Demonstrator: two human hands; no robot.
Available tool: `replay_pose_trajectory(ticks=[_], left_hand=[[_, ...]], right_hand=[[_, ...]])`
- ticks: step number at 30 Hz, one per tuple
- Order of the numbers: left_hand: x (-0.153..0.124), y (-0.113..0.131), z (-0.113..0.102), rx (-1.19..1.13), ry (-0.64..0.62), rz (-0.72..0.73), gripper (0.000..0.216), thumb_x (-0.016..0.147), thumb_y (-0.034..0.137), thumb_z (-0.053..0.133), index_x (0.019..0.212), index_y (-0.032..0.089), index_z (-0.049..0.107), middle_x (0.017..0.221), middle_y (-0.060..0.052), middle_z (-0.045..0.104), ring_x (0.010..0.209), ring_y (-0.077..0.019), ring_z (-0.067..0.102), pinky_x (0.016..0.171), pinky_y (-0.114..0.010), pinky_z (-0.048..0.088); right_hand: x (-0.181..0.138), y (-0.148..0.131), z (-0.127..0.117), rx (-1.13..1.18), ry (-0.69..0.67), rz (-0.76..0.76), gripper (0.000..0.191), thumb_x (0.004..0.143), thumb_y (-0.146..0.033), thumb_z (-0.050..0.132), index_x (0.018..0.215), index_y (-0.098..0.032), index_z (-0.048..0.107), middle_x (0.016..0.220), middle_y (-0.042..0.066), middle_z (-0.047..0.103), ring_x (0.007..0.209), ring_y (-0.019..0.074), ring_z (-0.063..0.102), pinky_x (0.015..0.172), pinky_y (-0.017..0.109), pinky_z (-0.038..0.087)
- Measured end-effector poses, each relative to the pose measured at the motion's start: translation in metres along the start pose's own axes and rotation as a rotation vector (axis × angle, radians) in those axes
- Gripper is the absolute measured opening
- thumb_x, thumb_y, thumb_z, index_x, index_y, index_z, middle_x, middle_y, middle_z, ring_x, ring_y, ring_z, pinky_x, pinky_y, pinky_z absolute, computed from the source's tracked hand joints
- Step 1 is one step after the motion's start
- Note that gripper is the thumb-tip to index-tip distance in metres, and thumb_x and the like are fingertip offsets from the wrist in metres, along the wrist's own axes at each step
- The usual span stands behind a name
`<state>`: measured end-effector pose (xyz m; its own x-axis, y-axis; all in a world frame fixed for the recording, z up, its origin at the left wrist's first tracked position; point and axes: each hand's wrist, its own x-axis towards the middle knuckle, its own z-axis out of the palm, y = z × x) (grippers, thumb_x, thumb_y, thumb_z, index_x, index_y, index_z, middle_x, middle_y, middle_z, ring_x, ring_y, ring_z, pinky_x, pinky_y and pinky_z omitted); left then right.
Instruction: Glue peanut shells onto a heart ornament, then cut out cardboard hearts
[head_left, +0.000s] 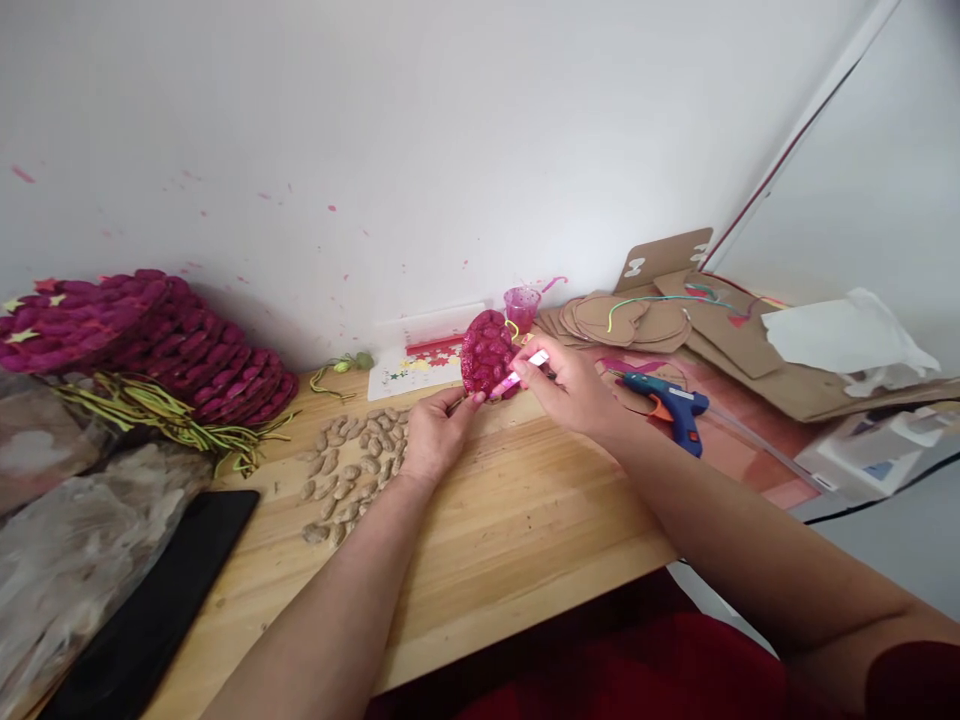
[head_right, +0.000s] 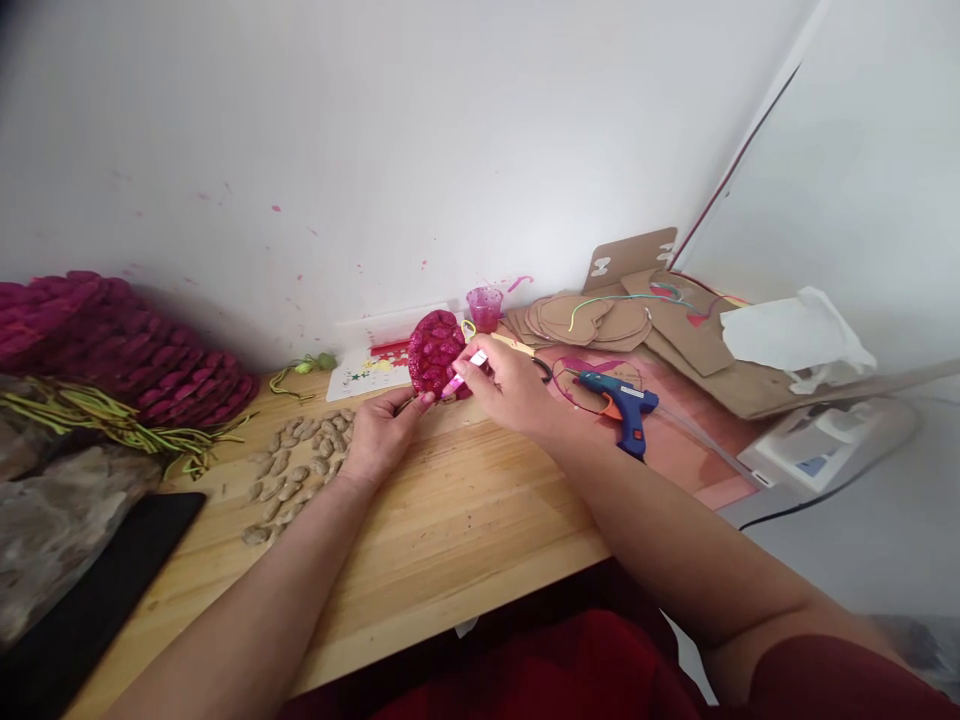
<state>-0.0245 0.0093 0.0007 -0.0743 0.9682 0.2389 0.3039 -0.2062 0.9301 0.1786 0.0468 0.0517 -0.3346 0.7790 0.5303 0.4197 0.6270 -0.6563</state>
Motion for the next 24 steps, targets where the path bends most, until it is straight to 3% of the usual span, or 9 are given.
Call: replay_pose_trajectory(ticks=[8, 17, 24], left_hand=[[0.0007, -0.0017, 0.0005, 0.005, -0.008, -0.003, 0.038, 0.086, 0.046, 0.068, 0.104, 0.016, 0.082, 0.098, -0.006, 0.081, 0.093, -0.0256, 0.071, 0.088, -0.032, 0.050], [0.0001, -0.0005, 0.0015, 0.010, -0.004, -0.006, 0.034, 0.087, 0.045, 0.068, 0.100, 0.016, 0.083, 0.092, -0.004, 0.081, 0.087, -0.0235, 0.070, 0.082, -0.030, 0.051], [0.0002, -0.0025, 0.0012, 0.024, 0.006, 0.001, 0.035, 0.087, 0.043, 0.069, 0.105, 0.016, 0.082, 0.098, -0.005, 0.081, 0.086, -0.0230, 0.070, 0.080, -0.030, 0.050]], right_hand=[[0.0014, 0.0040, -0.0023, -0.073, 0.019, 0.005, 0.019, 0.097, -0.036, 0.054, 0.087, -0.020, 0.060, 0.077, 0.002, 0.064, 0.067, 0.0158, 0.055, 0.065, 0.030, 0.038], [0.0018, 0.0029, -0.0026, -0.049, 0.021, 0.029, 0.019, 0.096, -0.036, 0.054, 0.084, -0.021, 0.058, 0.072, 0.000, 0.062, 0.064, 0.0150, 0.051, 0.061, 0.029, 0.036], [0.0017, 0.0091, -0.0015, -0.068, 0.036, 0.076, 0.024, 0.095, -0.041, 0.057, 0.082, -0.021, 0.057, 0.070, 0.000, 0.061, 0.062, 0.0153, 0.051, 0.062, 0.029, 0.036]])
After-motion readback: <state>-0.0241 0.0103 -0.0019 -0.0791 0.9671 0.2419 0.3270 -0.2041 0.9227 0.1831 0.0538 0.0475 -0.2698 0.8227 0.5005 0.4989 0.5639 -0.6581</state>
